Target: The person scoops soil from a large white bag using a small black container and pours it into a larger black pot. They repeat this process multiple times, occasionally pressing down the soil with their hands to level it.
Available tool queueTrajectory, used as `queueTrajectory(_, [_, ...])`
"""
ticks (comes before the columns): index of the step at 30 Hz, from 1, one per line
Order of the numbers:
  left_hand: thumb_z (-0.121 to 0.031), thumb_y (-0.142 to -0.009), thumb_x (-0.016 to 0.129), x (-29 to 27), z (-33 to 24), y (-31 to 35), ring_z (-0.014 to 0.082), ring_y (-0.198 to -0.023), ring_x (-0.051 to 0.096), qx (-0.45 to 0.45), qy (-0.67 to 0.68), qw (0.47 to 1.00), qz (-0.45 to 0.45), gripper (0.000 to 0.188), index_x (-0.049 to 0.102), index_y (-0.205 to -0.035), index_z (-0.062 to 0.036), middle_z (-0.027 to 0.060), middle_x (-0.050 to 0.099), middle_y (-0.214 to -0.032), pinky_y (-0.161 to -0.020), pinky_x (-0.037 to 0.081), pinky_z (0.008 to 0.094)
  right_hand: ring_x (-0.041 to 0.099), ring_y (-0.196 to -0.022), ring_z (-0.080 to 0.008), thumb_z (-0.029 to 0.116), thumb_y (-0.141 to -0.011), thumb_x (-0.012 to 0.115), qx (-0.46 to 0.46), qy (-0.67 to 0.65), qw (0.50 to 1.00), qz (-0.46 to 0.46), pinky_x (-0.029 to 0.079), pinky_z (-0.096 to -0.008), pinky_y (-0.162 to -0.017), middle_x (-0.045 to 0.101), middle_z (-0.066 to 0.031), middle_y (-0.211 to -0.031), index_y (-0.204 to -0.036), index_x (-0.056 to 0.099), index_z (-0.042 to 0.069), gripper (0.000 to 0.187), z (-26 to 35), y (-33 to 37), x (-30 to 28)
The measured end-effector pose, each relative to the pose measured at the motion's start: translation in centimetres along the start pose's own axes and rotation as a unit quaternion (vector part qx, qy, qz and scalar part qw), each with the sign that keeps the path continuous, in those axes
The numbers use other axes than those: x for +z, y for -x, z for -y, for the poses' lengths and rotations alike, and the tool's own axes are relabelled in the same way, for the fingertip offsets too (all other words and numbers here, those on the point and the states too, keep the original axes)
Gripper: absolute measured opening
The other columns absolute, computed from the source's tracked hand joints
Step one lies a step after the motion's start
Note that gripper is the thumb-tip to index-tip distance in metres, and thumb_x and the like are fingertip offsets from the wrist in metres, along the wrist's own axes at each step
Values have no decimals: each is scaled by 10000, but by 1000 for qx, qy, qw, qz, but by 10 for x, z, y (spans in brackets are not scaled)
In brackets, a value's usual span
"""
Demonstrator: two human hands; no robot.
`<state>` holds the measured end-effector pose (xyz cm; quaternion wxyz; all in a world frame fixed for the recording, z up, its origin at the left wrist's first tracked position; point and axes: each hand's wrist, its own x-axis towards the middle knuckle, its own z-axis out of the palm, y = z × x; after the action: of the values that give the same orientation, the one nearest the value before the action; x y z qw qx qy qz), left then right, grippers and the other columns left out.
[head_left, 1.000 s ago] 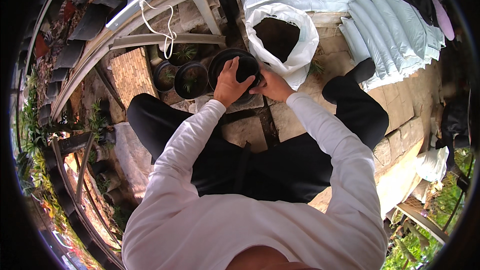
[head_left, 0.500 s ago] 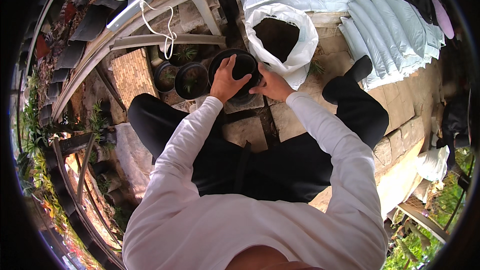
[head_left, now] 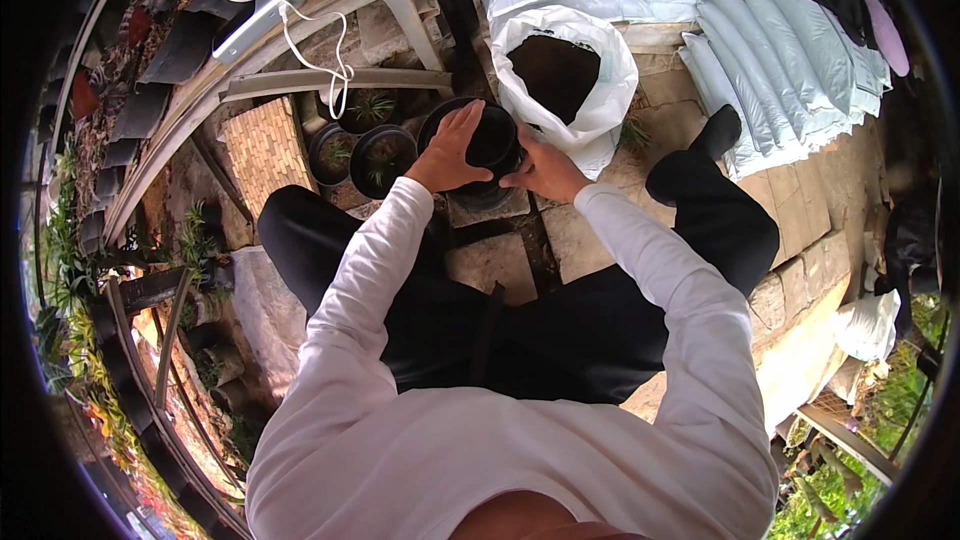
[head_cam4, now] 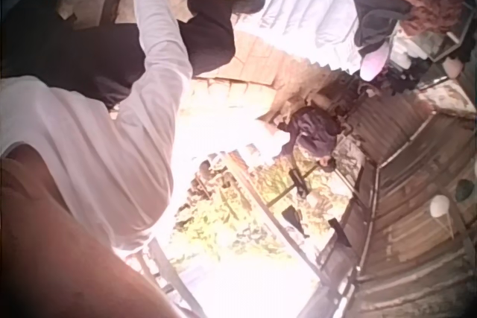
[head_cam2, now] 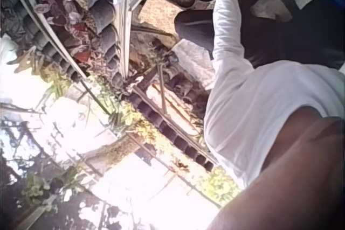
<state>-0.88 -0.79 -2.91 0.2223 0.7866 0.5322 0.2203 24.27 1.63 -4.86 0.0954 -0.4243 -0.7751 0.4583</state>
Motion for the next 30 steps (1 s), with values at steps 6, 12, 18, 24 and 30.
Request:
queueTrajectory(6, [-373,-664,961,-27,-32,-19,416,-1381,496,-68,17,996,-51,1061,478,-1545,-32,194,514,-1471,-1163,438,462,748,-912,-351,438,-838,875,1,-38,999,2,555,-420,-847,750,-183,-897,-1659,162,12,1168,-5,2,-1])
queueTrajectory(12, [-439,-677,959,-9,-24,-7,375,-1343,542,-100,-86,988,-78,933,601,-1433,-25,172,586,-1376,-1124,471,472,763,-857,-323,345,-864,876,5,8,1000,-11,564,-387,-827,757,-194,-890,-1647,171,-21,1116,0,2,2])
queueTrajectory(18, [-489,-664,961,-10,-39,-10,387,-1261,569,-118,-52,983,-128,934,624,-1386,-2,185,604,-1290,-1093,481,478,757,-894,-343,402,-851,876,-2,-36,999,0,561,-399,-844,761,-205,-934,-1623,191,-73,1137,7,5,-5])
queueTrajectory(24, [-514,-664,943,-25,-43,-8,376,-1200,574,-108,-94,980,-137,957,621,-1369,47,177,596,-1216,-1048,500,459,750,-930,-356,435,-850,865,9,-6,1000,-6,561,-426,-853,755,-196,-944,-1645,189,-8,1134,-3,1,0])
queueTrajectory(30, [-522,-660,941,-7,-35,-4,367,-1172,574,-97,-101,982,-124,933,647,-1346,38,166,588,-1186,-1027,509,460,753,-880,-347,400,-866,863,-7,-15,1000,-4,560,-414,-825,747,-183,-891,-1661,170,47,1112,1,0,1])
